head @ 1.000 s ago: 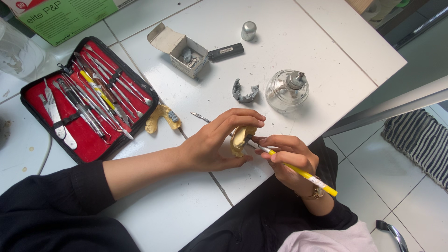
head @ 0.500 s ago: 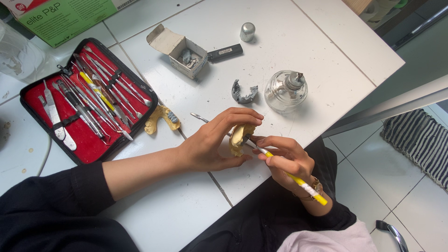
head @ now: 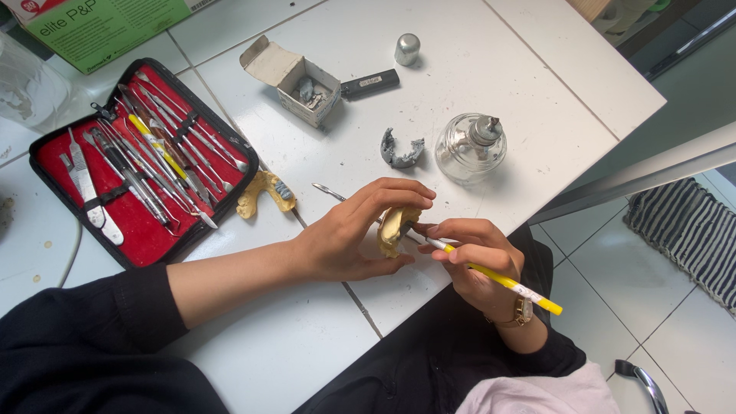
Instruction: The person holds a yellow dental stone model with a partial denture and uses a metal hand instrument to carve and trim material from the model, rotating it to work different areas. They briefly set the model down and gesture, then resume carving with the instrument and a yellow pencil-style tool.
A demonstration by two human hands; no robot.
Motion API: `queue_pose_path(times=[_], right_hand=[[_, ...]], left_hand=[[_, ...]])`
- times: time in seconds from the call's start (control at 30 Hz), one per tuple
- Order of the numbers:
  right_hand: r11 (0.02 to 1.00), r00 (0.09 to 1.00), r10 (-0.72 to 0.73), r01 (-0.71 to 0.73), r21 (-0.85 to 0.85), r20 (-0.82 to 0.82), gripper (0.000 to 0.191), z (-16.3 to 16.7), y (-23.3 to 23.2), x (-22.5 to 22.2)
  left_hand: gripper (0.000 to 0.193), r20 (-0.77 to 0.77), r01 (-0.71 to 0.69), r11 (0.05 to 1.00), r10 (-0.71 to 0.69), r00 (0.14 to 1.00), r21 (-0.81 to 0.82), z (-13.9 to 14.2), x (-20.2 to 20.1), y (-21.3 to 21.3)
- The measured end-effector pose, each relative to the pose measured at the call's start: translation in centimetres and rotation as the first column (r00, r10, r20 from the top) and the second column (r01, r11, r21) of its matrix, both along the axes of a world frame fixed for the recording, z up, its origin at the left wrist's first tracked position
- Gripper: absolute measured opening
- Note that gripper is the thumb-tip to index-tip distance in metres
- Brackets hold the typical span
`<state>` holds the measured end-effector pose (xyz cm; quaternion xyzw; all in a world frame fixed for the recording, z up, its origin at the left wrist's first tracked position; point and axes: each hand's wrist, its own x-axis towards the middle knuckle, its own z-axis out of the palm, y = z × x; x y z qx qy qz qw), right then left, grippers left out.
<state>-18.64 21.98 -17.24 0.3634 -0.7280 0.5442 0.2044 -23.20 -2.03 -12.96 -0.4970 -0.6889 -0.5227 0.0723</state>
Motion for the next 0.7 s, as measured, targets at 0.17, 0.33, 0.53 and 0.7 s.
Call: queue_pose_path(times=[0.17,0.33,0.53,0.7], right_hand=[[1.0,1.0,0.001,-0.001,-0.001,0.017,0.025,0.09,-0.22,0.16],[1.0,1.0,0.001,-0.001,0.006,0.01,0.025,0.23,-0.45,0.18],[1.0,1.0,-0.005,0.005,0.01,0.011,0.026,0.2,-0.64,0.24],[1.0,1.0,-0.002,0.002,0.022,0.004,0.026,0.31,-0.68,0.19]], left_hand=[[0.073,0.011,0.002,1.0,-0.002,1.0,0.015,0.07,0.03,-0.34],[0.07,0.035,0.008,1.0,-0.008,0.999,0.024,0.11,0.05,-0.64],[0.068,0.047,0.001,1.0,-0.002,0.999,0.02,-0.03,0.2,-0.75],[0.067,0.043,-0.003,1.0,0.002,0.999,0.019,-0.12,0.25,-0.77]])
